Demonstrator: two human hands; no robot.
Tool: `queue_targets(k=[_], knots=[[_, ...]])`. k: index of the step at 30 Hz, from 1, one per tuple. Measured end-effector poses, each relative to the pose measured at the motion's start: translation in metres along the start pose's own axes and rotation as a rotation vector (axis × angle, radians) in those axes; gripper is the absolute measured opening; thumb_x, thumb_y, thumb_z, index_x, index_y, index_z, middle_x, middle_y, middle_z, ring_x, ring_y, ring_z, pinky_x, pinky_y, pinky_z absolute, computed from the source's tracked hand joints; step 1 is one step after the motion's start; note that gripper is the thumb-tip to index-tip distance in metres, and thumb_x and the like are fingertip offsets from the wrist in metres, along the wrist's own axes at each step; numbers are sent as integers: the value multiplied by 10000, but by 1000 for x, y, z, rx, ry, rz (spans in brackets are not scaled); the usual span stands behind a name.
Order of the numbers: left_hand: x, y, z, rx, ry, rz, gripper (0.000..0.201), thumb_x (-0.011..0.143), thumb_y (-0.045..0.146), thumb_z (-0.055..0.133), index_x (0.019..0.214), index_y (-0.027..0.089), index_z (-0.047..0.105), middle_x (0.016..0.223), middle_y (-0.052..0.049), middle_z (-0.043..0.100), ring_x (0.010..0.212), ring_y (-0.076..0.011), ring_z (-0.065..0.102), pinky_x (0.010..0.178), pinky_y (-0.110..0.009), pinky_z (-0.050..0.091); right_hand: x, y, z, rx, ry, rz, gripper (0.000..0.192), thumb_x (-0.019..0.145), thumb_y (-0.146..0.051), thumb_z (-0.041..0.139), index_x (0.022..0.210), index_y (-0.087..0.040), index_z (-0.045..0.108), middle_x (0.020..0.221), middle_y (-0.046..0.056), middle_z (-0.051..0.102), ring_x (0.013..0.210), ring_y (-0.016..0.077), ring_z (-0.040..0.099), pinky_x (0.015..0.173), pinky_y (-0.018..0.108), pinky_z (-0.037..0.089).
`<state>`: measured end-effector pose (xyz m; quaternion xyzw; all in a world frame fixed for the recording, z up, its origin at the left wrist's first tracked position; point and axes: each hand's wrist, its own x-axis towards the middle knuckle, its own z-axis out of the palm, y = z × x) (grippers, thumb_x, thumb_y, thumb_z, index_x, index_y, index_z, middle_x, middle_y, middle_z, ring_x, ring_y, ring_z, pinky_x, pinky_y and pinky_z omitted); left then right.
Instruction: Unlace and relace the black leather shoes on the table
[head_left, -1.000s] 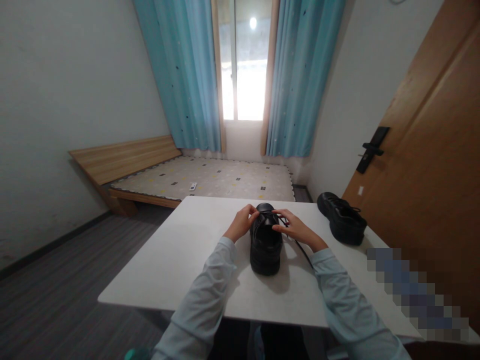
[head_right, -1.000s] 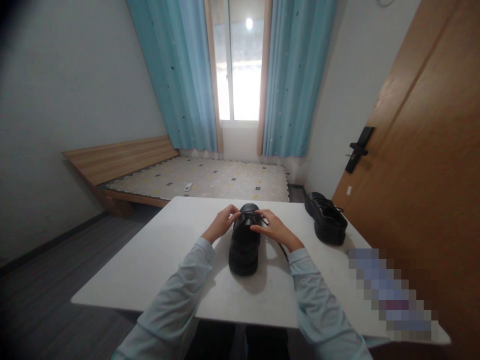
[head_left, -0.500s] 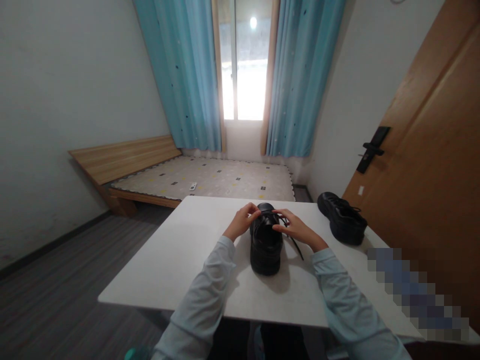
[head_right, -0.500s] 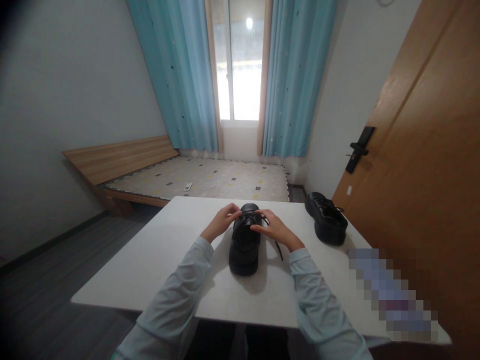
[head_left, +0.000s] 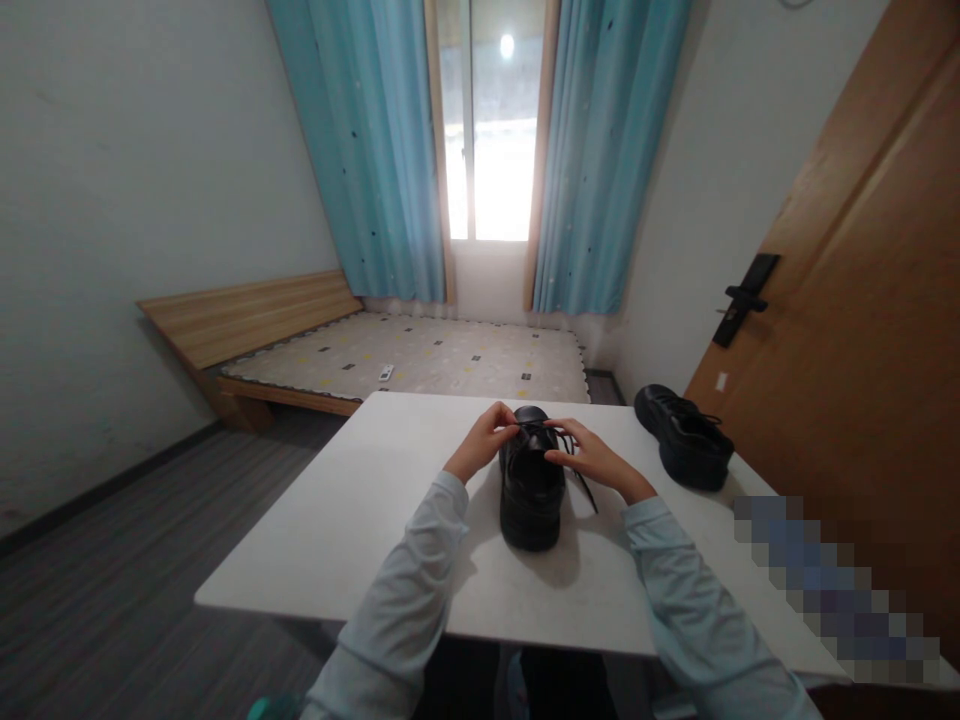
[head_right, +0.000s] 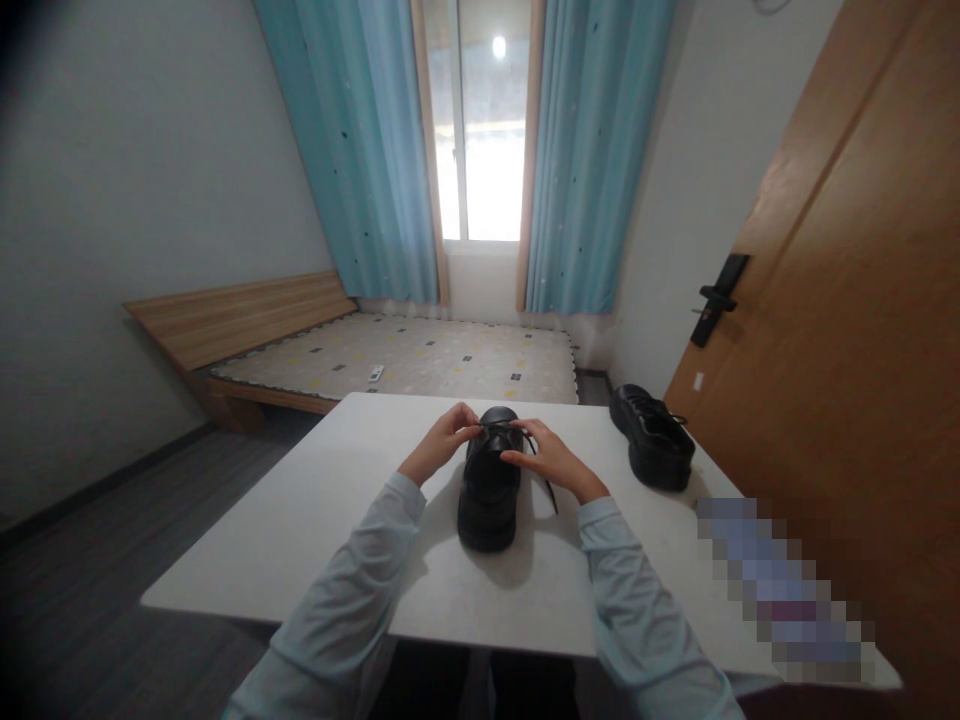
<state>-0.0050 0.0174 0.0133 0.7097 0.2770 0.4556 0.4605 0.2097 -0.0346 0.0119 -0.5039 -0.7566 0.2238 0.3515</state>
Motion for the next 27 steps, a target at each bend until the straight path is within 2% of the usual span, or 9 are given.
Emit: queue_targets(k=[5,10,14,20,23,27], knots=[[1,-6,0,-11,43,-18,143,742,218,585,744,171,450,708,32,509,660,-100,524,627,-226,404,0,-4,-1,1,-9,16,587,714,-507,666,1198,-201,536,1238,124,542,1133,267,535,940,448,438],[-1,-1,-2,144,44,3,118,707,167,601,792,165,518,800,4,574,694,-104,546,603,-215,410,0,-4,-1,3,-14,21,593,712,-501,668,1202,-196,531,1243,126,536,1117,264,545,933,447,440],[-3,6,-4,290,47,-2,188,681,92,595,853,166,574,861,-17,626,731,-111,573,636,-223,441,0,-5,-1,0,-13,22,588,713,-498,666,1200,-196,534,1243,124,537,1112,263,548,934,444,438],[-4,7,-8,394,93,-37,265,686,124,663,946,175,651,917,-46,652,706,-127,615,690,-265,497,0,-8,-1,8,-12,32,585,711,-499,665,1197,-197,540,1241,127,538,1107,265,550,925,442,442],[-4,4,-11,412,114,-32,206,672,155,704,877,180,705,960,-61,632,667,-119,616,710,-285,523,-1,-8,-1,4,-10,26,576,716,-499,662,1196,-205,543,1236,123,541,1110,264,547,931,447,438],[-4,1,-13,443,138,-21,51,668,166,723,718,177,719,913,-61,613,691,-130,615,705,-283,531,0,-7,-1,0,-11,24,582,714,-505,662,1198,-205,545,1238,125,539,1113,267,545,939,452,434]])
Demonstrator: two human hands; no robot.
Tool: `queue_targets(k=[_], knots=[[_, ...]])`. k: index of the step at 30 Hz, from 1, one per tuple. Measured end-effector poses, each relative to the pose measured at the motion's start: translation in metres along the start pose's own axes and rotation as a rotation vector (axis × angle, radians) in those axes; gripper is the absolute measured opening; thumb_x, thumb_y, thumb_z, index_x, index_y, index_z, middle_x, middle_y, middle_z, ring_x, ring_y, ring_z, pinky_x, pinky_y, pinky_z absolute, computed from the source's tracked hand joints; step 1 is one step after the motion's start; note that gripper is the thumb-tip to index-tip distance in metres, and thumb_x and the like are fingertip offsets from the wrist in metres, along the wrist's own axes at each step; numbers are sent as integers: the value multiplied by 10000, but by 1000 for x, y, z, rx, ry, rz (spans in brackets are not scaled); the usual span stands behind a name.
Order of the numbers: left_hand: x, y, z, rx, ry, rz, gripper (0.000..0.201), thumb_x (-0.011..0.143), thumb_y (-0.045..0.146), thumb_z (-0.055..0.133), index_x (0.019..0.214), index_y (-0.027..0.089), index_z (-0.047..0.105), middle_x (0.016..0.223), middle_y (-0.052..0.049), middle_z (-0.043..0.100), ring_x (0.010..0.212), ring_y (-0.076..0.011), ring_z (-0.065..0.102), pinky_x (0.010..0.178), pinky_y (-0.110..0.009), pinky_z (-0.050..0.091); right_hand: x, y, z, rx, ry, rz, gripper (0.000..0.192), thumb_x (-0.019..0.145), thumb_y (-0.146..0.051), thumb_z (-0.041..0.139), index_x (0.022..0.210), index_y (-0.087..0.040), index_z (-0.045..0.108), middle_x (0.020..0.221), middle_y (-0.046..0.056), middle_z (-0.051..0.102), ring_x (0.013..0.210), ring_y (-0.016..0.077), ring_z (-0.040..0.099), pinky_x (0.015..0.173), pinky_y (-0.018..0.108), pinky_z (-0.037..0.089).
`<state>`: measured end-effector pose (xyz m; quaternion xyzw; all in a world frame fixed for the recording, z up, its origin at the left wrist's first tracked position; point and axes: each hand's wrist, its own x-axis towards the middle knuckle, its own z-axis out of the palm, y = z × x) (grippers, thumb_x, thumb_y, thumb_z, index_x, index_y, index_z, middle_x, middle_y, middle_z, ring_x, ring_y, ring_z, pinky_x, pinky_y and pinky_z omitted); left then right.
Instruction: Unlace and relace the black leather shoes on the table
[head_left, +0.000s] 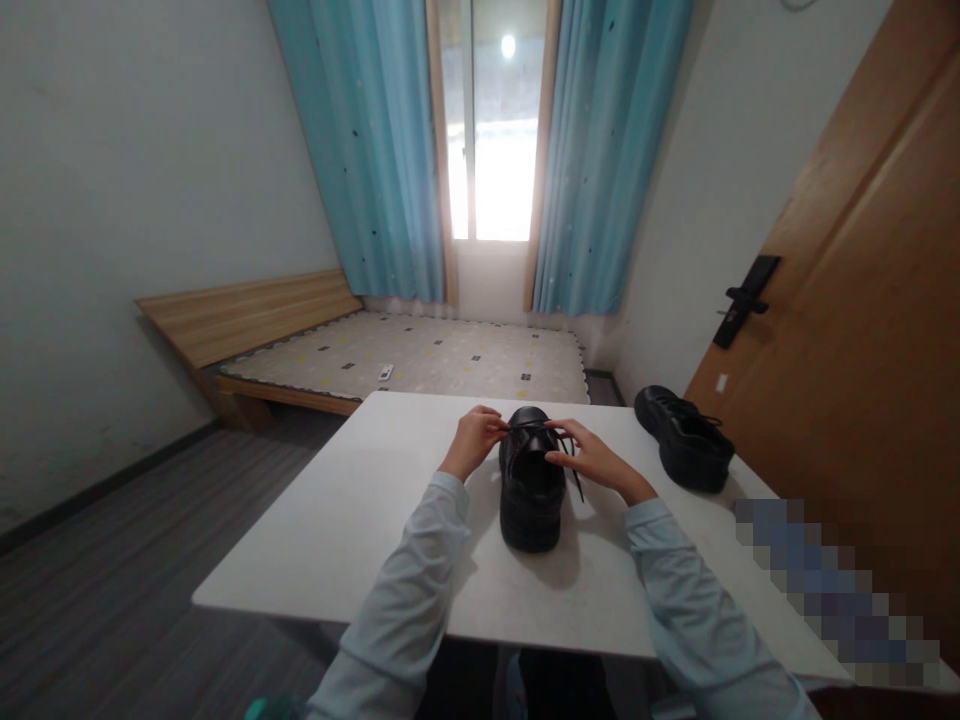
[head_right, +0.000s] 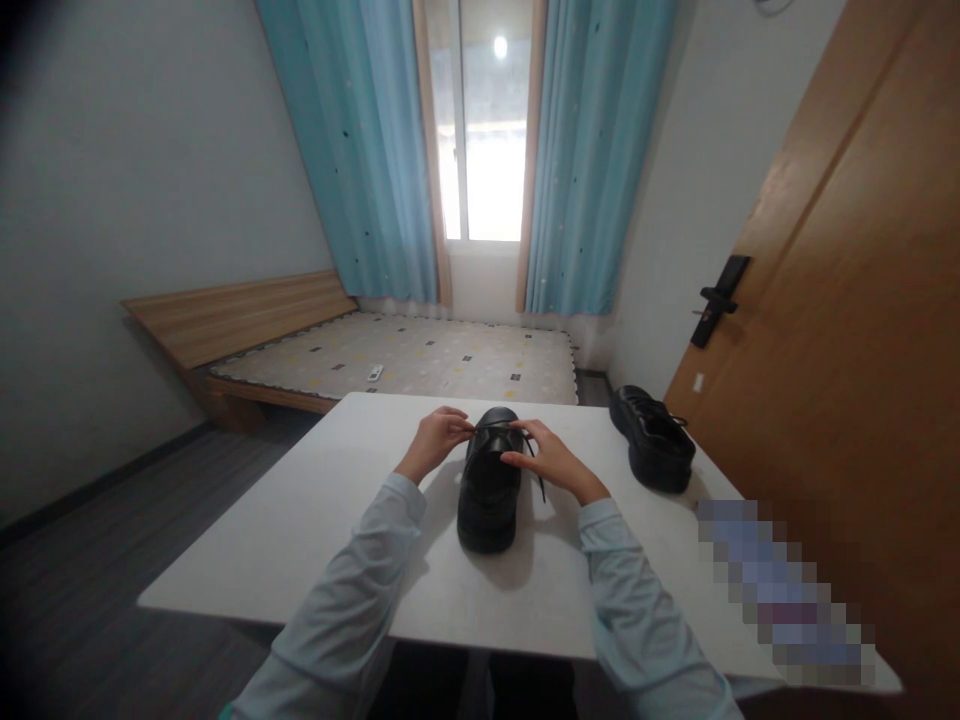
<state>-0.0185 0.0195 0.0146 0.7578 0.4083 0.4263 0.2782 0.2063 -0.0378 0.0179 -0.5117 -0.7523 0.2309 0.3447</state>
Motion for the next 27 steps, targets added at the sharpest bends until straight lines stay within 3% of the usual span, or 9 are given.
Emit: queue_targets(k=[4,8,12,15,18,27], knots=[[1,0,-2,94,25,-24,29,706,168,687,728,167,705,836,-51,626,622,-126,595,703,-299,503,0,2,-1,4,-2,8,593,715,-509,658,1208,-202,537,1236,126,544,1109,266,549,932,447,440],[3,-2,-3,-9,74,-143,46,734,185,643,756,164,678,777,-44,661,700,-163,617,761,-331,485,-1,4,-1,-2,-2,4,587,717,-502,660,1206,-202,536,1241,122,546,1106,259,552,923,439,447],[4,-4,2,-380,81,-311,78,710,192,650,753,134,620,774,-49,662,762,-162,624,763,-336,505,-2,6,-1,-1,-3,-9,580,722,-505,656,1201,-200,536,1242,122,548,1108,259,551,929,441,442],[1,0,4,-729,32,-341,128,715,199,651,792,120,586,819,-57,671,836,-146,632,828,-328,499,-3,6,-1,5,2,-12,577,718,-507,659,1198,-210,538,1237,119,550,1105,260,553,929,442,443],[0,4,2,-895,4,-390,129,724,179,649,797,117,561,818,-55,664,829,-135,643,855,-325,493,-3,6,-1,8,-1,-3,589,708,-507,666,1196,-203,539,1238,126,549,1104,262,554,928,444,446],[0,0,6,-903,41,-385,199,703,230,673,808,132,535,634,35,543,634,-86,589,779,-329,531,-3,6,0,-1,8,7,580,708,-505,667,1189,-206,540,1243,121,548,1119,267,547,940,454,437]])
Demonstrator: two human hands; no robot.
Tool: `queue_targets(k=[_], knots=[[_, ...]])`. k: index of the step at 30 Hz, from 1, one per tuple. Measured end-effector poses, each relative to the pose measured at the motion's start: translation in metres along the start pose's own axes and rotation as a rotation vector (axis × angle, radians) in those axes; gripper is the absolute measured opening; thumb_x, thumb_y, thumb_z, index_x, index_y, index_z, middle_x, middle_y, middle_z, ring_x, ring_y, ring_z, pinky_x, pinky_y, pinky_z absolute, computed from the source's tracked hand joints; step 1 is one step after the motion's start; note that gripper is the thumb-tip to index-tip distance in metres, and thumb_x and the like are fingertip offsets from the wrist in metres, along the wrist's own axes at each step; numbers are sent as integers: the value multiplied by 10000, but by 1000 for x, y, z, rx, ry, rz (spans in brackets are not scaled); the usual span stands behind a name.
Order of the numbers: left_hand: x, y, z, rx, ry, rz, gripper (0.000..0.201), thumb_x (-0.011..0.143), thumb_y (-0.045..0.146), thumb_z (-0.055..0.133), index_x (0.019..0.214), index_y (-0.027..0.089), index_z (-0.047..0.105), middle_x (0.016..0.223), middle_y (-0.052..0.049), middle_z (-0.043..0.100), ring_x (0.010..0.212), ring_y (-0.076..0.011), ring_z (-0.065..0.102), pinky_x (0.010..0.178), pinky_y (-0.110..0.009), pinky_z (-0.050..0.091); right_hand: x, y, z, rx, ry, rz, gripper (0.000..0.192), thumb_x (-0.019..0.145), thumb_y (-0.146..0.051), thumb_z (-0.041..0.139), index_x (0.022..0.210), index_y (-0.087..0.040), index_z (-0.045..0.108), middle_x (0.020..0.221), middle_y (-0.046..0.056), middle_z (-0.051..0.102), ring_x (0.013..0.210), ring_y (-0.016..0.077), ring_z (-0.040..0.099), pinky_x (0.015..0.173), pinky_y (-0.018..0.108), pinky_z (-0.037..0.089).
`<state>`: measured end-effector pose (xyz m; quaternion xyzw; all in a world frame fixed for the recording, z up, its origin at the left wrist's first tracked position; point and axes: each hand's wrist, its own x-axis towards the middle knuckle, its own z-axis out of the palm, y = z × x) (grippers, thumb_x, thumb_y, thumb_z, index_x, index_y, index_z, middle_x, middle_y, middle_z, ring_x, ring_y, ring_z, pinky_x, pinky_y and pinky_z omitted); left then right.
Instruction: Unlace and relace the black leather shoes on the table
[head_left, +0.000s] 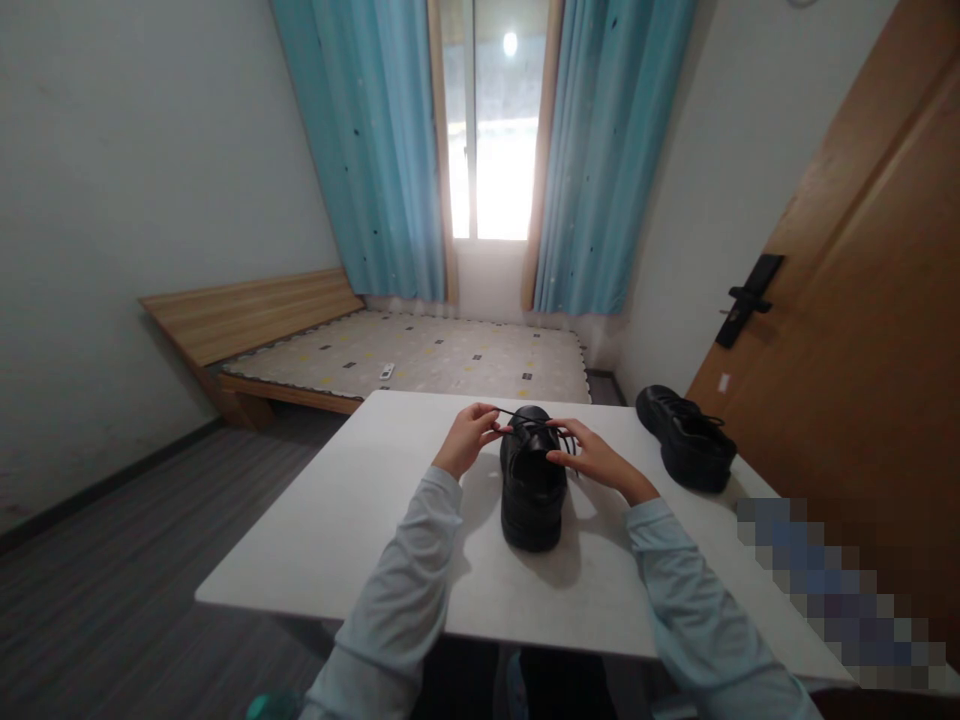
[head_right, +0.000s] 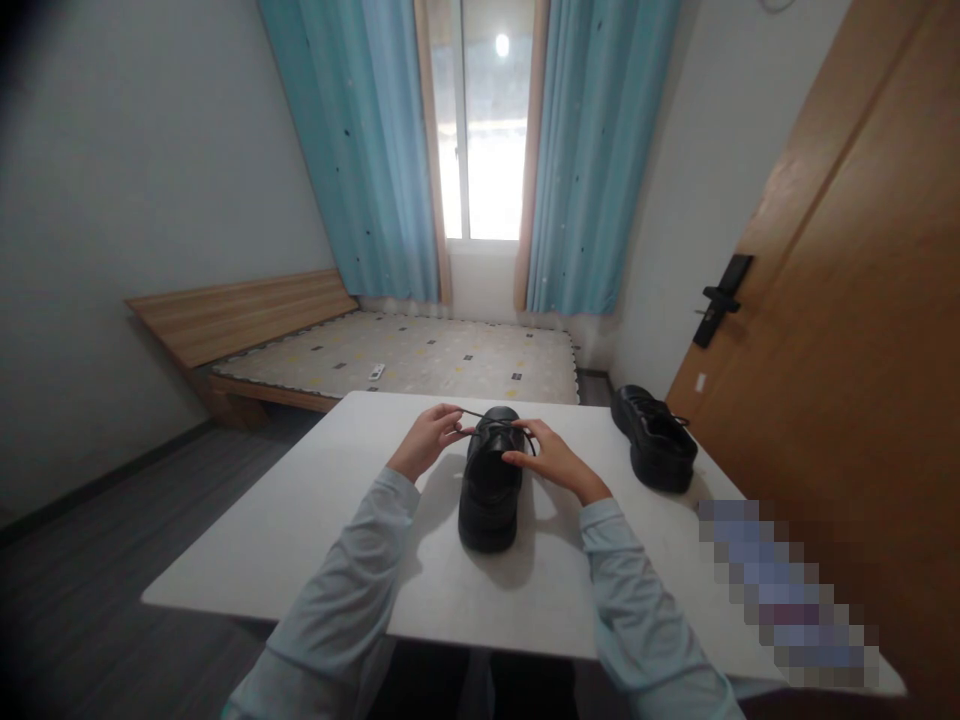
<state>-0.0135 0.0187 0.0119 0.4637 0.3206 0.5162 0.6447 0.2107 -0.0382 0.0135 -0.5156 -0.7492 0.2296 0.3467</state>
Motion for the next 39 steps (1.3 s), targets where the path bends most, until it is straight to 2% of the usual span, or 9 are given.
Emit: queue_targets(k=[3,7,11,16,23,31,35,39], knots=[[0,0,0,109,28,51,207,676,246,677,792,126,554,654,36,534,584,-68,539,688,-280,510,0,1,0,2,1,8,586,706,-498,672,1191,-199,536,1241,124,549,1121,267,547,942,450,437],[1,1,-3,386,12,158,206,681,294,665,777,122,603,685,9,578,567,-81,512,582,-239,433,1,1,0,5,-2,9,584,707,-493,674,1195,-204,535,1244,125,549,1123,267,548,946,458,436],[5,-1,-8,587,-56,236,191,682,305,671,737,125,637,707,-24,622,630,-119,552,622,-257,439,2,1,0,18,-1,-6,583,705,-495,673,1194,-209,536,1241,121,549,1117,263,552,944,460,440],[7,-2,-13,832,-60,307,151,651,299,716,724,167,705,786,-52,644,778,-173,579,740,-299,455,2,0,0,28,-1,1,581,704,-490,675,1194,-210,533,1242,125,545,1108,264,557,935,465,446],[4,6,-15,1024,-95,329,131,628,209,730,758,215,751,746,-33,605,642,-138,521,691,-280,447,2,-2,-1,12,-8,10,582,704,-490,671,1187,-195,533,1244,132,541,1134,274,539,936,464,442],[6,6,-18,1016,-78,305,140,623,283,743,732,194,744,758,-49,650,696,-174,574,685,-289,441,1,2,-1,-5,4,0,587,707,-499,671,1192,-199,530,1247,128,542,1139,271,534,955,460,428],[4,8,-17,785,-65,247,222,663,354,704,745,148,720,701,-45,666,671,-161,567,675,-287,433,1,5,-1,-1,6,6,597,701,-505,673,1193,-201,528,1250,125,543,1138,271,537,951,460,430],[2,7,-15,457,36,141,300,632,396,722,748,127,660,681,-15,620,667,-126,556,683,-272,462,0,5,0,7,7,32,609,692,-505,679,1192,-195,523,1237,127,554,1129,275,542,946,462,434]])
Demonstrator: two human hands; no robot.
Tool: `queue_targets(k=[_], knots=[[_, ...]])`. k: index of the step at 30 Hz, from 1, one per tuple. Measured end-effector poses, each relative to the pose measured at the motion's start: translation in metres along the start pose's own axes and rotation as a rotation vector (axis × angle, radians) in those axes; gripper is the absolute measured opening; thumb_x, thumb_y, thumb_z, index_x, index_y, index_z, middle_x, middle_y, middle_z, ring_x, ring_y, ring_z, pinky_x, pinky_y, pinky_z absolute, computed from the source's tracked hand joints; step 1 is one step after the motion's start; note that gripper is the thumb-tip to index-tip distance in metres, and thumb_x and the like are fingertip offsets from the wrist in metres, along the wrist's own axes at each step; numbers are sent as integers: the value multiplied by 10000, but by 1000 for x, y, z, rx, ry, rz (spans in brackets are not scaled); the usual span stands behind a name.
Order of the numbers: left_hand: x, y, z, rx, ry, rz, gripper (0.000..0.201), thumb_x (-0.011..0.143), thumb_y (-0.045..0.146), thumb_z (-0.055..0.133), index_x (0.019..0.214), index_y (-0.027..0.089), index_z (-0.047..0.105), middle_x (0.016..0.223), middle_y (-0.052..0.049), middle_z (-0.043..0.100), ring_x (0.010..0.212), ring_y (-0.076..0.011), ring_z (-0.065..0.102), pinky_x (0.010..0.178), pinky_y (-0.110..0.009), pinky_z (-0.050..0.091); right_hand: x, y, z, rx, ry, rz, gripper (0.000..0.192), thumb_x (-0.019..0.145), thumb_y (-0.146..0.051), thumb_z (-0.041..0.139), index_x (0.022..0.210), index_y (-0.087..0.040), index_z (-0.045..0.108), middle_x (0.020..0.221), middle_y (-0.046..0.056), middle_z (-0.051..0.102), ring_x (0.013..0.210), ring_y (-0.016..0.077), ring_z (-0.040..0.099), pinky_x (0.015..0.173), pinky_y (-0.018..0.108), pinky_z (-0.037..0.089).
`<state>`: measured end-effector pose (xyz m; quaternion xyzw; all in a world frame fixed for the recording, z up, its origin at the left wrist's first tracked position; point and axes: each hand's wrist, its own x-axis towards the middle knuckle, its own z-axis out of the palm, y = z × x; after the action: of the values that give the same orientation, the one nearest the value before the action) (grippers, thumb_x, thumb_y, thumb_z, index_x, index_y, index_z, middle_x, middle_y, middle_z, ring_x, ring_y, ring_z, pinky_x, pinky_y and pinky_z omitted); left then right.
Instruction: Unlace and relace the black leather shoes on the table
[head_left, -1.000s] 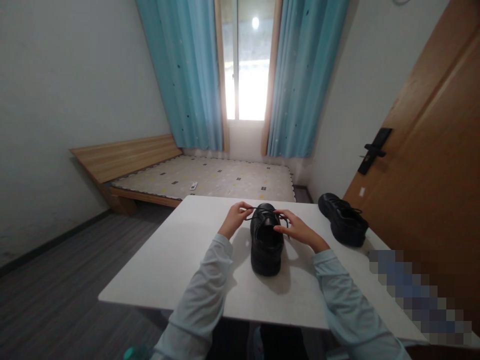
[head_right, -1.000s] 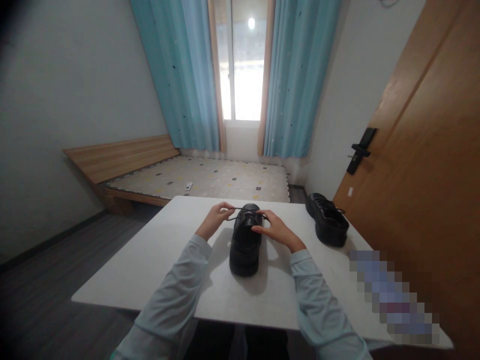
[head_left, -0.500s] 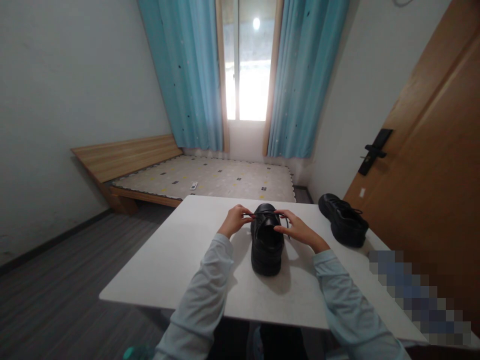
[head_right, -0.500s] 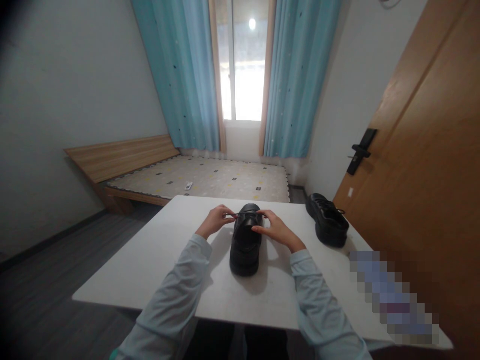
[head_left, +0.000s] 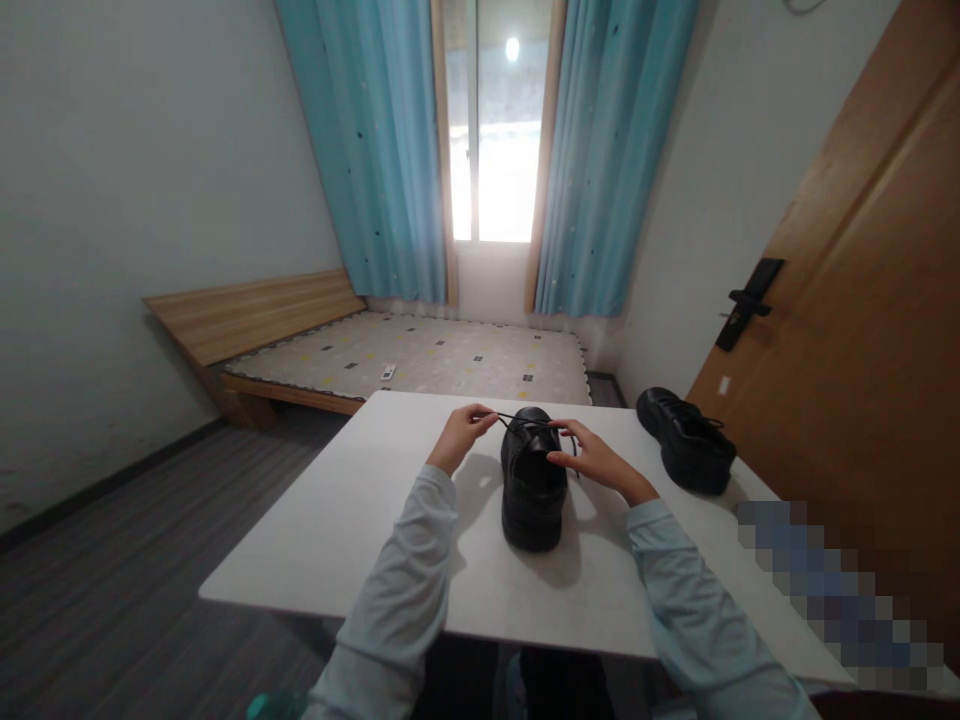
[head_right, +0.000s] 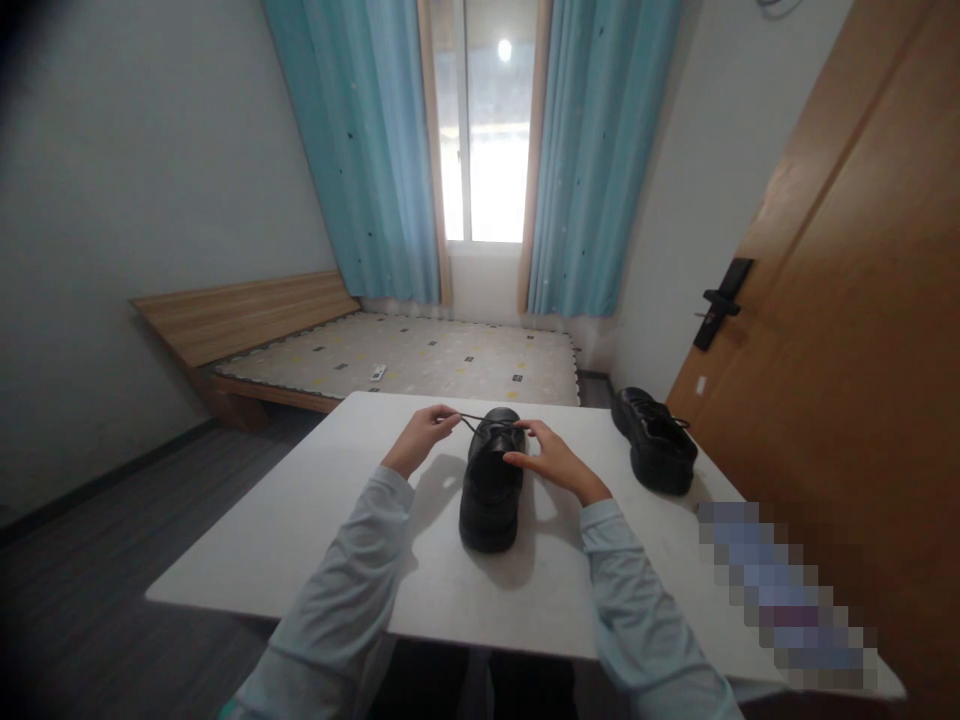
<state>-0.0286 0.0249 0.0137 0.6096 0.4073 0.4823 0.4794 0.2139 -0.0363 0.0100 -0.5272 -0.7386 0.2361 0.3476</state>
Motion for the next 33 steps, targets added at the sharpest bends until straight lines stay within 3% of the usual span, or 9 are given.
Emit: queue_targets(k=[4,8,23,28,33], knots=[[1,-1,0,-317,58,-94,337,633,400,736,770,133,583,758,-13,594,755,-124,584,756,-310,504,-1,-1,0,9,4,14,607,688,-494,686,1189,-194,521,1231,131,559,1127,283,545,940,469,438],[1,-2,-1,-428,35,-120,290,725,377,684,782,135,535,805,-44,610,788,-140,621,800,-353,514,-1,-1,1,13,9,13,609,680,-492,693,1184,-193,527,1233,134,558,1121,286,550,931,473,444],[1,2,0,-501,122,-156,157,875,278,528,831,144,459,829,-57,629,775,-152,673,795,-361,536,-1,-1,1,12,12,6,580,691,-465,691,1179,-202,521,1227,128,565,1106,276,564,912,463,460],[2,2,-2,-490,189,-160,134,887,272,497,850,150,456,866,-63,644,740,-128,670,734,-293,529,-1,-1,1,13,0,14,587,694,-476,683,1180,-196,508,1236,128,554,1119,274,554,934,465,447],[4,-1,-4,-417,238,-138,187,836,328,553,838,155,482,886,-55,645,619,-62,594,568,-175,441,-1,-1,1,13,-7,22,591,692,-483,680,1181,-201,505,1235,126,554,1129,275,546,941,462,442]])
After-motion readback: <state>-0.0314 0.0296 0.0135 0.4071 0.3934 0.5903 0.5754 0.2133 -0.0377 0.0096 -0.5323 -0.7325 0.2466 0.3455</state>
